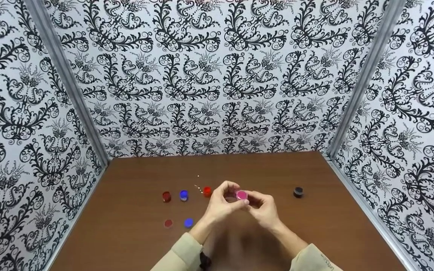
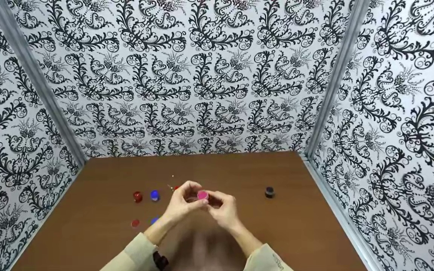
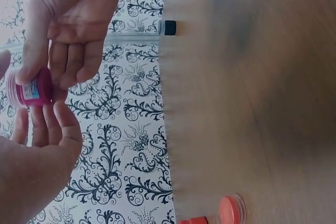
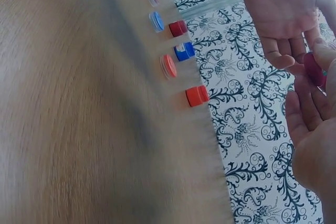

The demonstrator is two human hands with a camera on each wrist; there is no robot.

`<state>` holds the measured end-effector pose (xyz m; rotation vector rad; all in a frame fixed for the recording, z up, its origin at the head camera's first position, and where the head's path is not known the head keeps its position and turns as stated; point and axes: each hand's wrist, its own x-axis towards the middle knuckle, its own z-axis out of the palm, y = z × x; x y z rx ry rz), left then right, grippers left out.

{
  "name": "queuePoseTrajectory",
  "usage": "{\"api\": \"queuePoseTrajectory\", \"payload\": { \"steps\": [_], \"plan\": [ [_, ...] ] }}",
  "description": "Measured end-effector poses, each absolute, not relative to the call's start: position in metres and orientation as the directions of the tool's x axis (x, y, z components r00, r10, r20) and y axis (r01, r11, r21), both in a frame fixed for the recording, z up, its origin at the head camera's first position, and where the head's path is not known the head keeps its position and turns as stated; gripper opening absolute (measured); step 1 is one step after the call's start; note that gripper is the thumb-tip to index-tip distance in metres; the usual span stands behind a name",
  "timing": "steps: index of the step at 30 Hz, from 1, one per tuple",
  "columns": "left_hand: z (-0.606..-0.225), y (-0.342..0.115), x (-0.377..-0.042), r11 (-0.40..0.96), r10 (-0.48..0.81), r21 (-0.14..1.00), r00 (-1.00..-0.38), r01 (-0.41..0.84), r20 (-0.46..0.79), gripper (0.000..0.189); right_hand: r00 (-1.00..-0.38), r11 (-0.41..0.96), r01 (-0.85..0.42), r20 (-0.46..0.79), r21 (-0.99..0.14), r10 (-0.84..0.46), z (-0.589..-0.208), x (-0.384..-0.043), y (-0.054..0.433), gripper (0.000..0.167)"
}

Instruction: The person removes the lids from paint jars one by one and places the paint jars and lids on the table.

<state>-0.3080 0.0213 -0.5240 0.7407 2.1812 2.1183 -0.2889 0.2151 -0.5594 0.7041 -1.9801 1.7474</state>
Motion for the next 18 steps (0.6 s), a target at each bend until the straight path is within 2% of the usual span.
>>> {"api": "queuePoseTrajectory", "payload": {
  "steps": [4,8,13,18],
  "plan": [
    [-0.5232,0.0162,-0.3104,-0.012,0.409,0.924,-0.842,0.382,0.353,0.049,-0.780,0.065,-0.624,0.615,-0.779,-0.117,-0.5583,-0.2884,0.2160,0.032],
    [-0.5233,0.0147,-0.3120,-0.004,0.436,0.904,-0.813,0.428,0.387,0.040,-0.775,0.061,-0.629,0.619,-0.775,-0.123,-0.5577,-0.2879,0.2163,0.031],
    [-0.5232,0.0180,-0.3102,0.012,0.407,0.902,-0.826,0.432,0.390,0.032,-0.793,0.075,-0.608,0.600,-0.791,-0.105,-0.5581,-0.2870,0.2148,0.032],
    [-0.5237,0.0236,-0.3071,0.017,0.330,0.922,-0.873,0.387,0.360,0.029,-0.807,0.093,-0.591,0.585,-0.801,-0.080,-0.5596,-0.2877,0.2131,0.035]
  ]
}}
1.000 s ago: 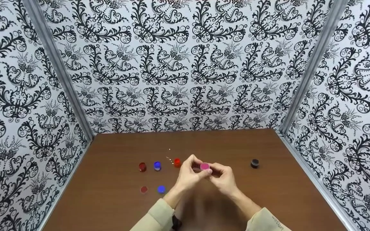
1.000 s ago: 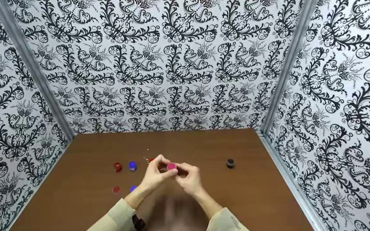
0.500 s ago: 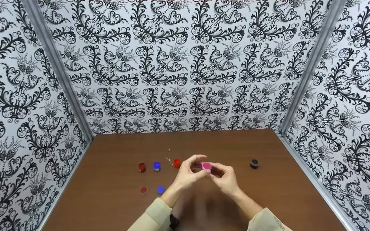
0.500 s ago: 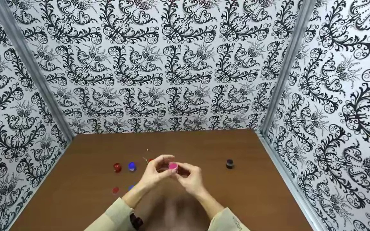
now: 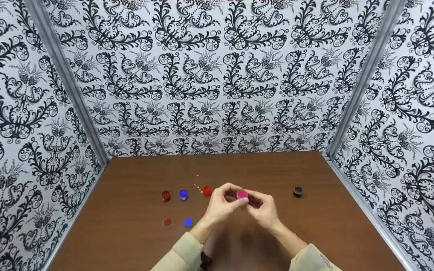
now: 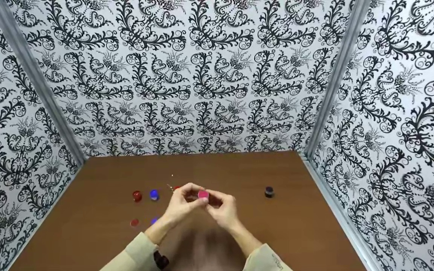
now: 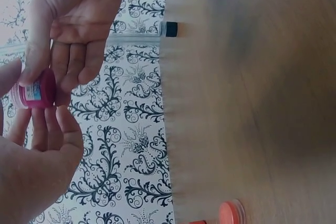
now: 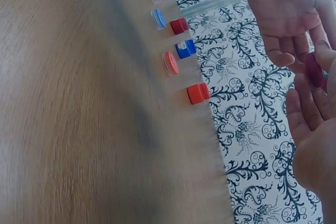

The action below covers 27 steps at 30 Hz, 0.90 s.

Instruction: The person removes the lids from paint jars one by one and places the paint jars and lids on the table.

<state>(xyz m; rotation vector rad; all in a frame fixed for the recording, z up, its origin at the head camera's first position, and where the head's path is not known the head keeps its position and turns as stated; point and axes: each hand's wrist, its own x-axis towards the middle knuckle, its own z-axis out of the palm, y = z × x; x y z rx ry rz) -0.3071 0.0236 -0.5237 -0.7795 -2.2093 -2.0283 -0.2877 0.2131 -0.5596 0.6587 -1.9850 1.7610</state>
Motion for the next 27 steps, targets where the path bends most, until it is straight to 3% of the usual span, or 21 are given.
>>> {"api": "queuePoseTrajectory", "payload": {
  "steps": [9,27],
  "plan": [
    [-0.5247,0.0302,-0.3028,0.028,0.231,0.943,-0.920,0.332,0.317,0.036,-0.802,0.112,-0.597,0.592,-0.794,-0.078,-0.5628,-0.2897,0.2107,0.035],
    [-0.5243,0.0310,-0.3028,0.075,0.208,0.937,-0.924,0.341,0.320,0.036,-0.814,0.141,-0.580,0.577,-0.802,-0.066,-0.5682,-0.2918,0.2127,0.036]
  ]
}}
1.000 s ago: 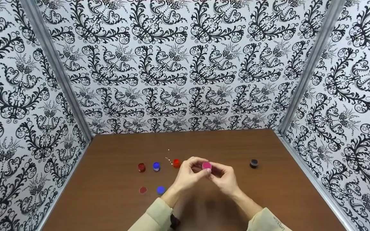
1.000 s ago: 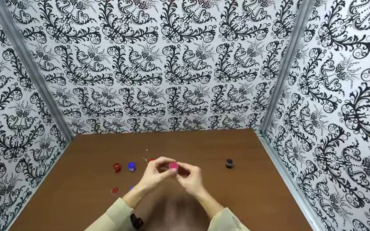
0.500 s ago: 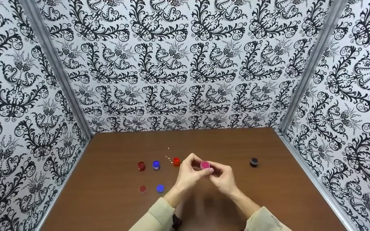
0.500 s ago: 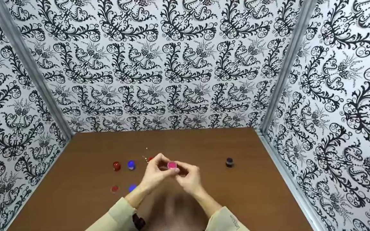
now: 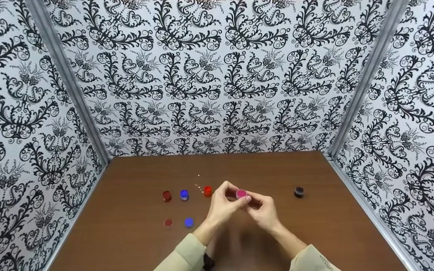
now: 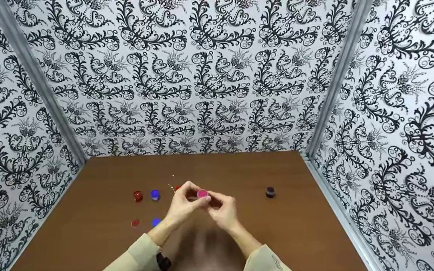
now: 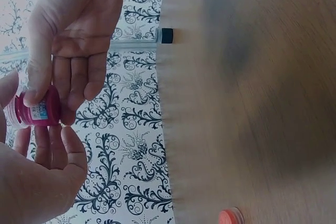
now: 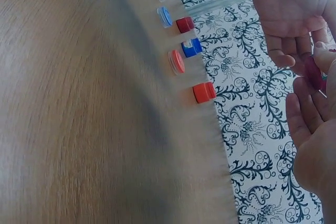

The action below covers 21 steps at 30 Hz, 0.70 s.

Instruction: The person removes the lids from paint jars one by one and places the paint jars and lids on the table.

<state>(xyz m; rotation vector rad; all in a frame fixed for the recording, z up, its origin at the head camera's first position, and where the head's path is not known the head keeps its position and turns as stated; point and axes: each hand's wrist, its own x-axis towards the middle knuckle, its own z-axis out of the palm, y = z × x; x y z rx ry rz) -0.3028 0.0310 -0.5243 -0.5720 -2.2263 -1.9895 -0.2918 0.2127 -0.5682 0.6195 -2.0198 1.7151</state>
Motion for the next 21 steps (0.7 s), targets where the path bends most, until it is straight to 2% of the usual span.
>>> {"api": "queuePoseTrajectory", "payload": {
  "steps": [12,21],
  "plan": [
    [-0.524,0.026,-0.304,0.079,0.177,0.940,-0.933,0.331,0.314,0.038,-0.853,0.093,-0.521,0.521,-0.849,-0.023,-0.564,-0.291,0.214,0.032],
    [-0.531,0.019,-0.305,0.126,0.133,0.927,-0.932,0.354,0.338,0.037,-0.859,0.143,-0.505,0.512,-0.851,0.015,-0.561,-0.296,0.219,0.034]
  ]
}}
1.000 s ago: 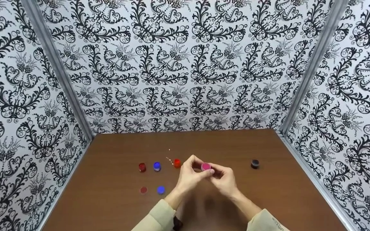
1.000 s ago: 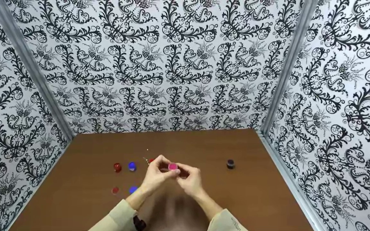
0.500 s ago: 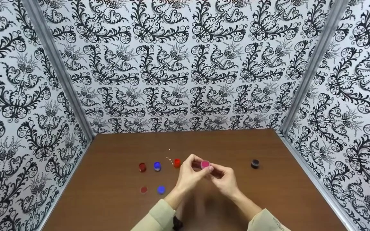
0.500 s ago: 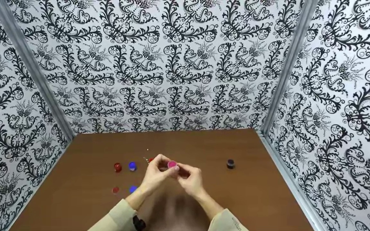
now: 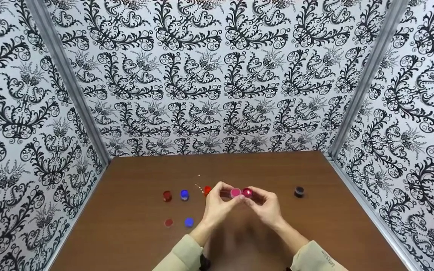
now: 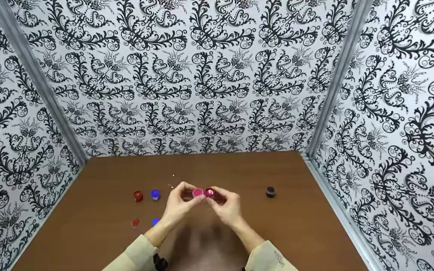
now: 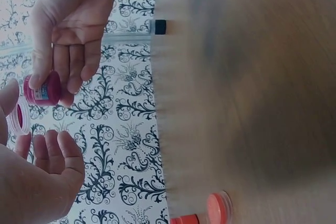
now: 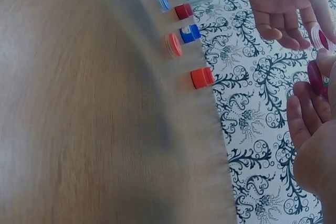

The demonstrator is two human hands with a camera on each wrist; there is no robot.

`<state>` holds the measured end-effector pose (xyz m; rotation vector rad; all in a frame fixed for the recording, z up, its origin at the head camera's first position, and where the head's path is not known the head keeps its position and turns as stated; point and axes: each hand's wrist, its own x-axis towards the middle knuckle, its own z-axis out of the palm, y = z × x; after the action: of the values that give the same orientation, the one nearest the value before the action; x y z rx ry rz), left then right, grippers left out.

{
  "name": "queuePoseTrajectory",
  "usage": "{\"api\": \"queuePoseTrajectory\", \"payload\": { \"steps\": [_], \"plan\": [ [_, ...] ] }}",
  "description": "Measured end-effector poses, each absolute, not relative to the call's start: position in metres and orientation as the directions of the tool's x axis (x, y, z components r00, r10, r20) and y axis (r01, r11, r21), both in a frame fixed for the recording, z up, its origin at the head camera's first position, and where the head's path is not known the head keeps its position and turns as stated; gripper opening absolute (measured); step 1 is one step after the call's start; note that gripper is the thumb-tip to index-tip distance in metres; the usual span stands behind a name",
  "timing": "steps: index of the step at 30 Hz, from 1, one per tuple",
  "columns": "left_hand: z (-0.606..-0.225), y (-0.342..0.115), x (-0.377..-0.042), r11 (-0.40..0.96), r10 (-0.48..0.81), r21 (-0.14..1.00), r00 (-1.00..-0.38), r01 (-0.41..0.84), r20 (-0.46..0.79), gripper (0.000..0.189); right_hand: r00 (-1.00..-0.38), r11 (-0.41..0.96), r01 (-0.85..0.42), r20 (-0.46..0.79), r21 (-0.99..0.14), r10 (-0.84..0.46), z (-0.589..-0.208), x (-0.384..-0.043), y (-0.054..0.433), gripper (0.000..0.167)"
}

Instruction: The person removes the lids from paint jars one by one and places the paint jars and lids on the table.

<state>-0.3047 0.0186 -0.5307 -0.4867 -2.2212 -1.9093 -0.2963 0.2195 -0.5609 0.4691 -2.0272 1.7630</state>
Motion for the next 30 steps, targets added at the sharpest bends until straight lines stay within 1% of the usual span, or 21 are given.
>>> {"api": "queuePoseTrajectory", "payload": {
  "steps": [9,13,22,27,30],
  "plan": [
    [-0.539,0.012,-0.307,0.174,0.089,0.910,-0.926,0.376,0.366,0.034,-0.866,0.202,-0.482,0.499,-0.853,0.038,-0.559,-0.310,0.225,0.034],
    [-0.546,0.009,-0.310,0.199,0.076,0.909,-0.931,0.366,0.358,0.032,-0.871,0.217,-0.468,0.489,-0.857,0.054,-0.558,-0.318,0.226,0.034],
    [-0.559,0.007,-0.312,0.269,0.044,0.904,-0.942,0.332,0.332,0.032,-0.844,0.300,-0.500,0.535,-0.813,0.043,-0.561,-0.334,0.227,0.033],
    [-0.566,0.008,-0.312,0.312,0.028,0.887,-0.936,0.341,0.350,0.031,-0.860,0.340,-0.466,0.508,-0.817,0.041,-0.564,-0.346,0.229,0.036],
    [-0.572,0.010,-0.313,0.347,0.032,0.865,-0.927,0.362,0.375,0.031,-0.862,0.374,-0.459,0.506,-0.806,0.033,-0.567,-0.353,0.230,0.036]
  ]
}}
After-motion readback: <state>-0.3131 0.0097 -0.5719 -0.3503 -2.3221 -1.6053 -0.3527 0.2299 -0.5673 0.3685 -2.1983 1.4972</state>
